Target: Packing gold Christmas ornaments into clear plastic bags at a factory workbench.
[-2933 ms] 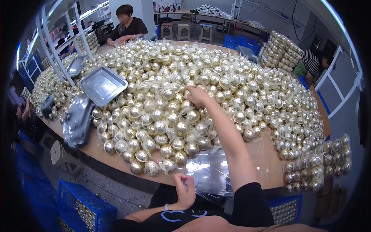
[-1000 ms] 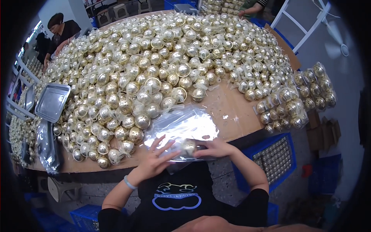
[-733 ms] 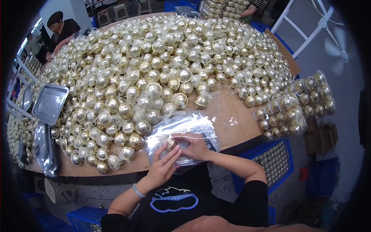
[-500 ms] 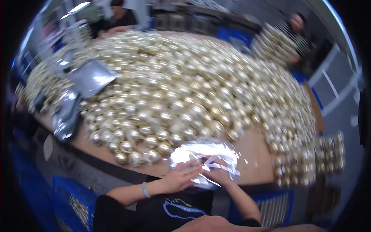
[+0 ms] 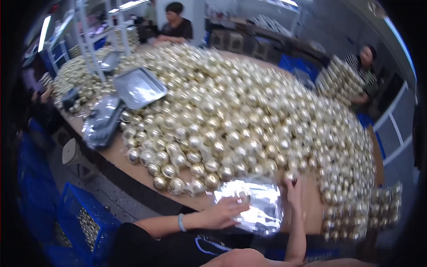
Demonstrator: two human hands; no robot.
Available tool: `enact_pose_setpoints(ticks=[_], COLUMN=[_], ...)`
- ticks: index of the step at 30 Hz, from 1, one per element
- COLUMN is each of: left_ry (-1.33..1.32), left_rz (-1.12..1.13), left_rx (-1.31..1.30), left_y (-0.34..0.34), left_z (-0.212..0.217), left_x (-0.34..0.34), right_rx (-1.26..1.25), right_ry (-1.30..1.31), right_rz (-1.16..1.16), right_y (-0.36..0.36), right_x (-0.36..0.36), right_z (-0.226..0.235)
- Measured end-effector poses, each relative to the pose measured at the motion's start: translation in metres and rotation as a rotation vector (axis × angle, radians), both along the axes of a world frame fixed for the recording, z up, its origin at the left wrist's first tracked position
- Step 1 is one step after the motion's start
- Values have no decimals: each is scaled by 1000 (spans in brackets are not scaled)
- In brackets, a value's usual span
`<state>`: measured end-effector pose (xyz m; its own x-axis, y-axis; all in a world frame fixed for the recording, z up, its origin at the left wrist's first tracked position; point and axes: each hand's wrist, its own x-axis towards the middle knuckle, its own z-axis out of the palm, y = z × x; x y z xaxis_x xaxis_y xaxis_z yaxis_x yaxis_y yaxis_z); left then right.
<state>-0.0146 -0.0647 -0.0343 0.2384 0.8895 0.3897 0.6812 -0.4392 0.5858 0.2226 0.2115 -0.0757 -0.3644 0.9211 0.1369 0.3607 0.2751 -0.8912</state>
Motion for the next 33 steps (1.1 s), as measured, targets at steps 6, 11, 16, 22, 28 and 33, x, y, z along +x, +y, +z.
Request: enact_pose_setpoints(ticks=[6,11,16,22,28,33], left_ry=[-50,-101,-62,-40,97,102], left_rz=[50,-10,31,61,63,100], left_rx=[-17,0,-4,27,62,51], left_y=[11,18,6,3,8,3], left_z=[24,13,6,4,9,12], left_x=[-24,-24,-14,-10,-7,-8], right_rx=[629,-444,-203,-307,-711,-545], right_ry=[-405,73,-290,-180,180,-206], right_rz=[-160,361,768,889,940,948], right_y=[-106,-141,-120,-113,-122,6], right_x=[45,51,-8,-18,-44,32], right_z=[84,70,78,70,34,92])
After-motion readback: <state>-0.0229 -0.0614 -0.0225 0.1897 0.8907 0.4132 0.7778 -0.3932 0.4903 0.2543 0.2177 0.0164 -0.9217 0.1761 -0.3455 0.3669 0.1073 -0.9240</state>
